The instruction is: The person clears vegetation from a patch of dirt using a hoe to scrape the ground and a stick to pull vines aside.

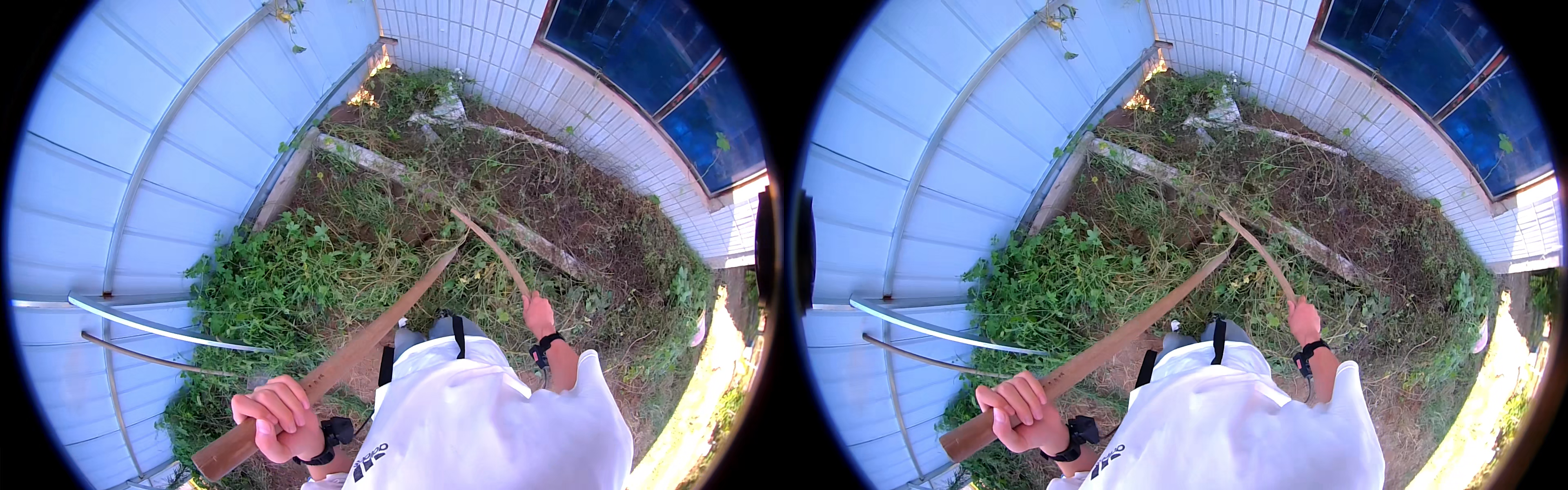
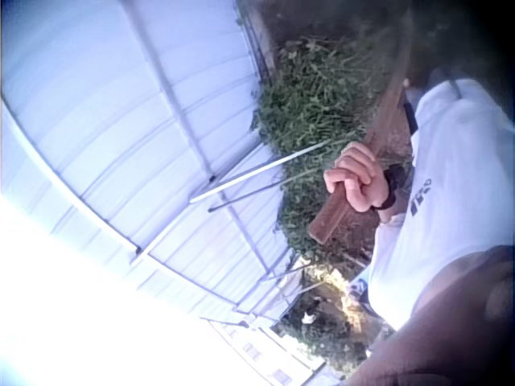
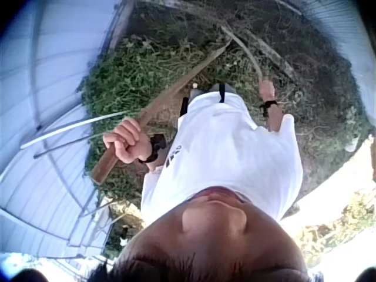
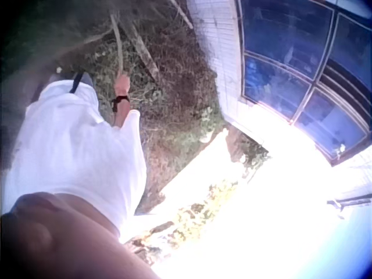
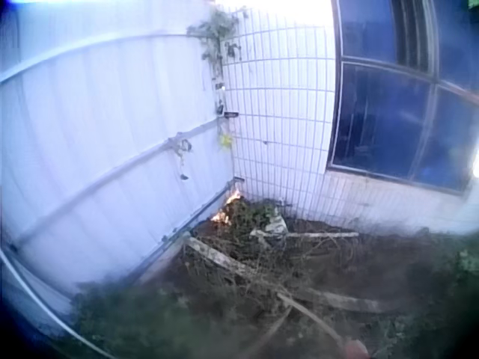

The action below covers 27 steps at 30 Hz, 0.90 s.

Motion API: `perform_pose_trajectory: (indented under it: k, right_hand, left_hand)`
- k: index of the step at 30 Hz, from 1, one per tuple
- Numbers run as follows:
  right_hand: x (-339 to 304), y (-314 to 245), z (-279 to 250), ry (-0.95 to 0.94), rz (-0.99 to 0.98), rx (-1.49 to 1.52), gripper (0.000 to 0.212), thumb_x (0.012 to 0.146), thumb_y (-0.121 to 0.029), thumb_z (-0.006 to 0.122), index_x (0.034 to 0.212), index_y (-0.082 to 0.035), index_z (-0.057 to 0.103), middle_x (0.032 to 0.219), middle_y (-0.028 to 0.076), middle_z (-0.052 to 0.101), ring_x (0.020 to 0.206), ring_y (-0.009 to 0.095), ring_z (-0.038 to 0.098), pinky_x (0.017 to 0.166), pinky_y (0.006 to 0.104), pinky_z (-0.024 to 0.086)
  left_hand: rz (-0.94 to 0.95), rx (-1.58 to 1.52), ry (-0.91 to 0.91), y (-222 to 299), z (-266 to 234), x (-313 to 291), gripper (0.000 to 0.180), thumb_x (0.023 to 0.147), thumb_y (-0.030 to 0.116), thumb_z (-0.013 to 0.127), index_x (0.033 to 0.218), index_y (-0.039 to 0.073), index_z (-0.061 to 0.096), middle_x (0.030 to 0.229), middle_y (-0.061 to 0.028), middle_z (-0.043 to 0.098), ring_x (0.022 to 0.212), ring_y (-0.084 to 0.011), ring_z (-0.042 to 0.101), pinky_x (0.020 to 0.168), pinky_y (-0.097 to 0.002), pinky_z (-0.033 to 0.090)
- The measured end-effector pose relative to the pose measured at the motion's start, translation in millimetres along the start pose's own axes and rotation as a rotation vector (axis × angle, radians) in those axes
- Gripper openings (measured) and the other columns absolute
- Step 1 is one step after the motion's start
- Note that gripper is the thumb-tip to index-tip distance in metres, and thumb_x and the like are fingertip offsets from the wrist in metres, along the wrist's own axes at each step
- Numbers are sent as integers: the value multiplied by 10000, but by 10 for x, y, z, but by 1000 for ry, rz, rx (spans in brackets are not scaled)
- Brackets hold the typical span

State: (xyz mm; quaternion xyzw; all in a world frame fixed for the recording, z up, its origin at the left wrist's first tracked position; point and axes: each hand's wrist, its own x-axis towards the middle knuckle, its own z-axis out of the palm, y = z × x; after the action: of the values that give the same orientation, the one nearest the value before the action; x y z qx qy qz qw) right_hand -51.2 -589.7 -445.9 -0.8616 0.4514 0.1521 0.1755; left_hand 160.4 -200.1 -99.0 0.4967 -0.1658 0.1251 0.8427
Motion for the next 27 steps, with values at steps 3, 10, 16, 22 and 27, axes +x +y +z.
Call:
perform_pose_trajectory:
  k: [3,10,16,22,27]
  right_hand:
    - [-288,149,223,38,64,163,389,964,-351,498,934,30,570,785,290,631,778,469,621,680,529,513]
    - [-957,-76,132,48,47,296,371,950,-320,536,874,38,595,733,288,619,736,475,613,644,525,504]
    - [-1789,977,-417,217,196,148,352,944,-314,543,855,23,595,683,266,610,673,458,613,592,535,474]
    - [-1889,1735,-209,429,453,214,399,902,-333,612,787,48,588,645,244,600,666,418,621,625,479,487]
    - [-1217,1197,-12,369,547,652,346,874,-275,648,834,60,570,608,182,613,543,309,649,523,399,516]
  left_hand:
    - [25,-46,-78,-77,91,74,200,870,136,514,731,107,373,456,26,429,354,-79,389,400,-238,377]
    - [15,-36,-190,-139,298,221,180,903,143,461,760,102,361,477,14,407,375,-85,354,426,-252,356]
    - [52,-53,-215,-204,324,264,180,913,142,451,767,98,355,478,15,394,378,-81,351,429,-248,357]
    - [60,-68,-221,-224,348,258,180,919,139,440,764,100,360,479,17,391,375,-77,343,422,-249,345]
    - [24,-17,-208,-121,327,116,196,912,164,429,744,120,339,467,31,367,383,-64,301,441,-241,295]
